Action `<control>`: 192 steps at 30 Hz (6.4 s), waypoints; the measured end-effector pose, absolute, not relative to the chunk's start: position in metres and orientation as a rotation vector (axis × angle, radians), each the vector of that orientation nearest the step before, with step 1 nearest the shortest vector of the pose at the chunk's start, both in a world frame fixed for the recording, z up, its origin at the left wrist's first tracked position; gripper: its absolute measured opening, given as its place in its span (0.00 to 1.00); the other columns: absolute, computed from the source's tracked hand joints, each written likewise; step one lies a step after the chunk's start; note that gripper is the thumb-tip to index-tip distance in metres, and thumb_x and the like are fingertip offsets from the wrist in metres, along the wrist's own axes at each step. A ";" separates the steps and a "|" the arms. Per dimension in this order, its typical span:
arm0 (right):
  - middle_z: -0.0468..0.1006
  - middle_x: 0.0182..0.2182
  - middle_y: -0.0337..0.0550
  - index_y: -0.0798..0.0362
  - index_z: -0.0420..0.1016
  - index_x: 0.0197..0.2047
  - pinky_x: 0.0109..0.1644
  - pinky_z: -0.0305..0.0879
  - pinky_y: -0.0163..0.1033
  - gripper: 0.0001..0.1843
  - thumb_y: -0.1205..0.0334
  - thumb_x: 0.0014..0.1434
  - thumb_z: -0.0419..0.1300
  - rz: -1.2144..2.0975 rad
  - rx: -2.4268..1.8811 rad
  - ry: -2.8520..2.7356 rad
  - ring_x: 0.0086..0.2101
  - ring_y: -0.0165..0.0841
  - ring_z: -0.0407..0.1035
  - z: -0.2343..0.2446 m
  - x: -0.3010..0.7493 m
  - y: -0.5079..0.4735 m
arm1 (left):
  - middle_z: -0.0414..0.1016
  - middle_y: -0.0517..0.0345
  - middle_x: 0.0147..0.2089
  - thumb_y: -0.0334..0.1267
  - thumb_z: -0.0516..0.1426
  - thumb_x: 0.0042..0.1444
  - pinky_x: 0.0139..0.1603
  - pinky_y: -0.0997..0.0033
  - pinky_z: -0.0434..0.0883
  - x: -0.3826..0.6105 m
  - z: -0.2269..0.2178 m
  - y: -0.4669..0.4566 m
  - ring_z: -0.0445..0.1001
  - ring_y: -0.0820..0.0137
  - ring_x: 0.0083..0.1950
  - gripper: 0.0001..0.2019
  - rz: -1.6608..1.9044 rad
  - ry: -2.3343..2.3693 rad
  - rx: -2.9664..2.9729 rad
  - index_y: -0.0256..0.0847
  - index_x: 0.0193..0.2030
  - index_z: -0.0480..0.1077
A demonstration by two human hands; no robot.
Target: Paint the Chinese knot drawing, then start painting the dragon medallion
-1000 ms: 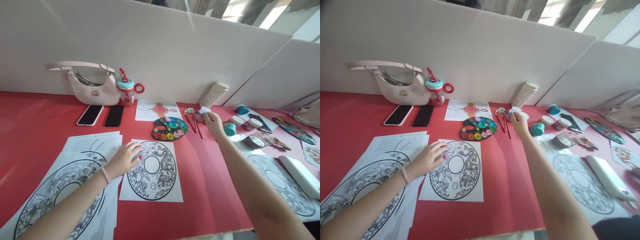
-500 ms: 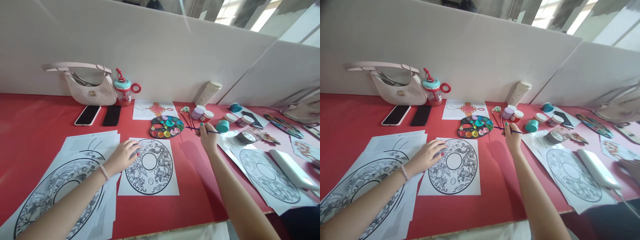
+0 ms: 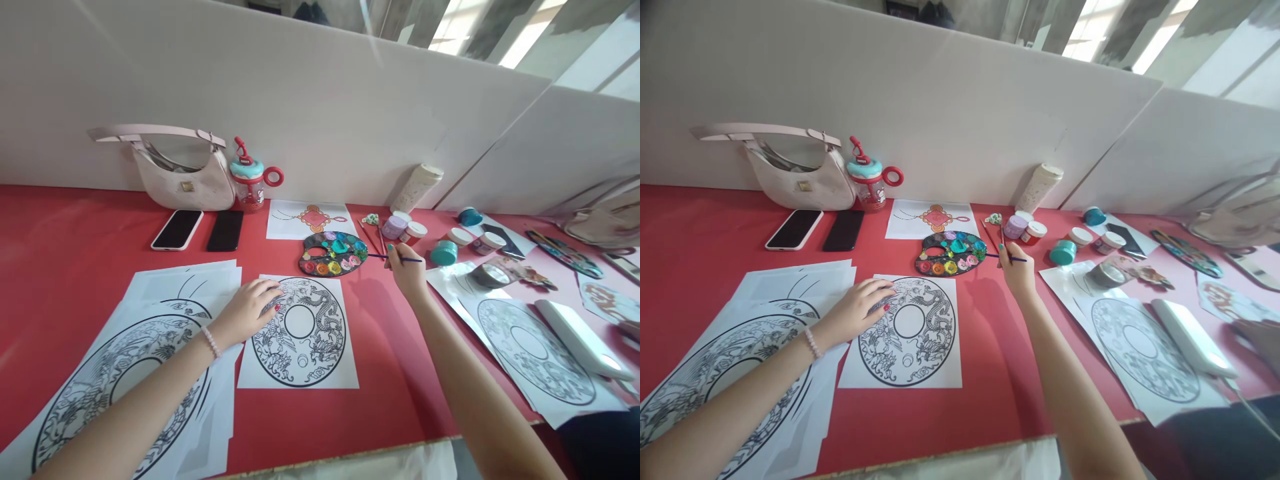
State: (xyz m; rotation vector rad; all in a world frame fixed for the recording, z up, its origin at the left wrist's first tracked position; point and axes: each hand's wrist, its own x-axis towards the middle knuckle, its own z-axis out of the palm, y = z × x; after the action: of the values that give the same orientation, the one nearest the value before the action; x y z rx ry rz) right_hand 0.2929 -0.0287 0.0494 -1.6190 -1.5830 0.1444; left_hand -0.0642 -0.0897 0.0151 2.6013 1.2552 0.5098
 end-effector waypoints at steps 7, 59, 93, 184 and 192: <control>0.66 0.13 0.37 0.51 0.57 0.18 0.22 0.54 0.31 0.21 0.51 0.59 0.50 0.078 -1.643 -1.600 0.16 0.25 0.58 0.058 0.290 -0.025 | 0.66 0.50 0.57 0.37 0.50 0.61 0.59 0.51 0.65 -0.065 0.012 -0.088 0.63 0.60 0.59 0.15 0.499 1.252 2.611 0.40 0.53 0.67; 0.67 0.13 0.38 0.51 0.56 0.17 0.23 0.55 0.33 0.20 0.55 0.59 0.50 0.152 -1.685 -1.533 0.17 0.27 0.59 0.063 0.285 -0.032 | 0.67 0.49 0.56 0.37 0.50 0.60 0.56 0.51 0.66 -0.065 0.013 -0.089 0.64 0.60 0.57 0.15 0.547 1.227 2.589 0.40 0.52 0.67; 0.65 0.12 0.37 0.52 0.60 0.16 0.20 0.55 0.31 0.20 0.57 0.58 0.51 0.261 -1.616 -1.205 0.16 0.25 0.58 0.062 0.290 -0.038 | 0.66 0.51 0.57 0.37 0.50 0.60 0.60 0.50 0.63 -0.066 0.010 -0.089 0.64 0.61 0.58 0.14 0.536 1.224 2.619 0.41 0.53 0.66; 0.54 0.13 0.30 0.50 0.55 0.21 0.22 0.47 0.35 0.20 0.57 0.54 0.62 1.220 -1.229 -1.141 0.16 0.23 0.49 0.012 0.232 -0.097 | 0.53 0.61 0.68 0.43 0.44 0.66 0.67 0.51 0.53 -0.072 0.015 -0.087 0.51 0.62 0.69 0.20 0.067 1.219 2.628 0.50 0.63 0.57; 0.54 0.13 0.29 0.50 0.55 0.21 0.22 0.48 0.34 0.19 0.59 0.54 0.63 1.218 -1.144 -1.124 0.16 0.23 0.50 0.010 0.229 -0.095 | 0.50 0.65 0.69 0.40 0.41 0.67 0.67 0.48 0.49 -0.070 0.018 -0.086 0.46 0.63 0.70 0.20 0.012 1.194 2.574 0.52 0.64 0.56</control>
State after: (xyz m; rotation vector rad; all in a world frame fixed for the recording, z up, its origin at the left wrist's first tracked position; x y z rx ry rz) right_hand 0.2288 -0.0955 0.0100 -1.1439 -1.1244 1.2184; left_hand -0.0696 -0.0860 0.0185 2.5739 1.1944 0.0115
